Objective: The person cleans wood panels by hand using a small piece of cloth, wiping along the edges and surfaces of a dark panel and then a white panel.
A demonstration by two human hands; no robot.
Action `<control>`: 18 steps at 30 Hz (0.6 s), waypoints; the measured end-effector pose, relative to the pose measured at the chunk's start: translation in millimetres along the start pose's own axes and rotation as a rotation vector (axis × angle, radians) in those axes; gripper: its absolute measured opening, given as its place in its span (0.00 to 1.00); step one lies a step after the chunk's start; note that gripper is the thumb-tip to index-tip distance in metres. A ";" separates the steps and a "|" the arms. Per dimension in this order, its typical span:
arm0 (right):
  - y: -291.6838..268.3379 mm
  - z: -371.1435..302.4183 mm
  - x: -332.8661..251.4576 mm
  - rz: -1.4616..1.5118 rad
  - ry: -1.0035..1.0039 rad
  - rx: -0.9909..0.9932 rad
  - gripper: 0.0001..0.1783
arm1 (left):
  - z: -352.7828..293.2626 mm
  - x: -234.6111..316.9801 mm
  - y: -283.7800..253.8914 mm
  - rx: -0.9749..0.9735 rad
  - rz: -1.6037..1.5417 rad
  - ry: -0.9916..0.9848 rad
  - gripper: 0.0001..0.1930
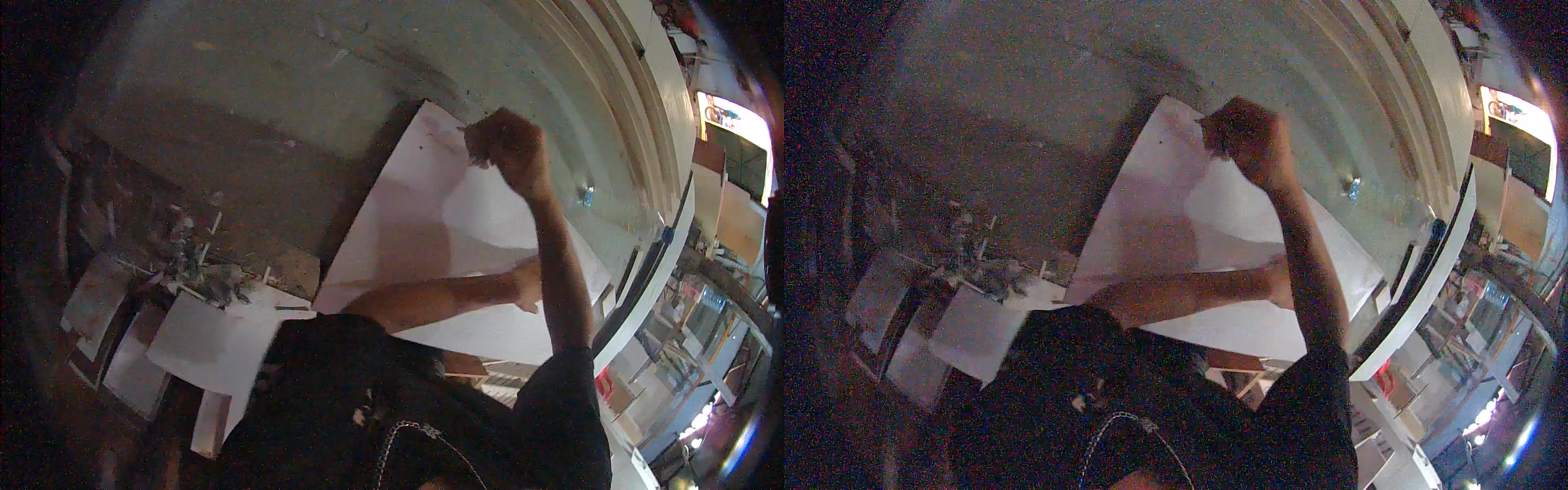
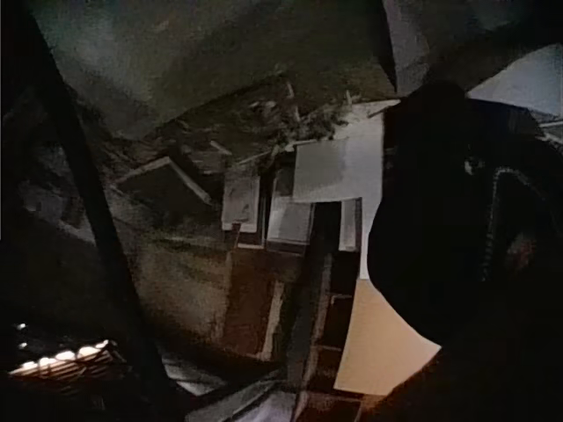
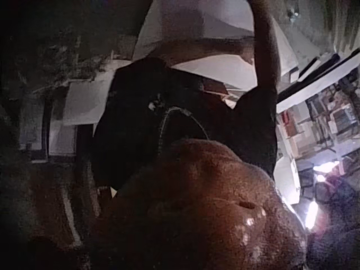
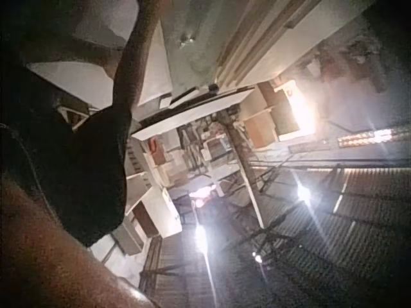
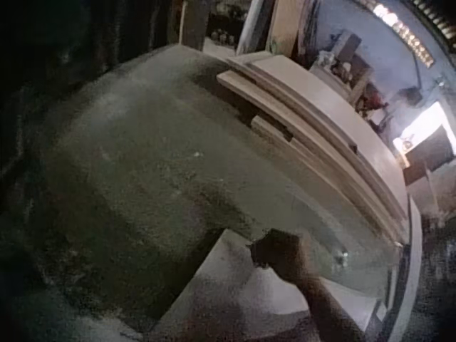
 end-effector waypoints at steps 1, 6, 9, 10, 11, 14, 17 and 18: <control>-2.5 -8.6 13.2 -0.052 0.000 0.089 0.05 | -38.0 23.0 -52.9 0.112 0.065 0.080 0.38; 28.0 -30.6 -5.3 -0.325 -0.230 0.422 0.07 | -211.7 34.6 -188.1 0.216 0.158 -0.227 0.31; 63.6 -35.6 -32.4 -0.268 -0.217 0.358 0.11 | -294.1 34.8 -251.6 0.351 0.288 -0.443 0.35; 69.2 -32.3 -34.1 -0.237 -0.181 0.315 0.12 | -306.2 30.4 -264.0 0.401 0.311 -0.484 0.35; 60.4 -27.0 -28.5 -0.257 -0.132 0.369 0.12 | -313.8 26.2 -274.0 0.451 0.332 -0.521 0.36; 26.7 -8.2 -23.7 -0.591 -0.045 0.533 0.08 | -313.1 2.8 -306.5 0.618 0.286 -0.588 0.34; 25.8 -10.0 -12.4 -0.357 -0.073 0.549 0.04 | -282.4 -8.0 -330.8 0.683 0.310 -0.594 0.36; 25.8 -7.2 -8.0 -0.373 -0.044 0.550 0.03 | -273.4 -12.4 -329.5 0.645 0.338 -0.607 0.37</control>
Point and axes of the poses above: each hand's wrist, its own z-axis towards the middle knuckle, its own y-axis out of the palm, x = y × z, the point moved 10 cm from there along z, towards the middle knuckle, and after that the axes turned 4 degrees about y, right-handed, at the moved point
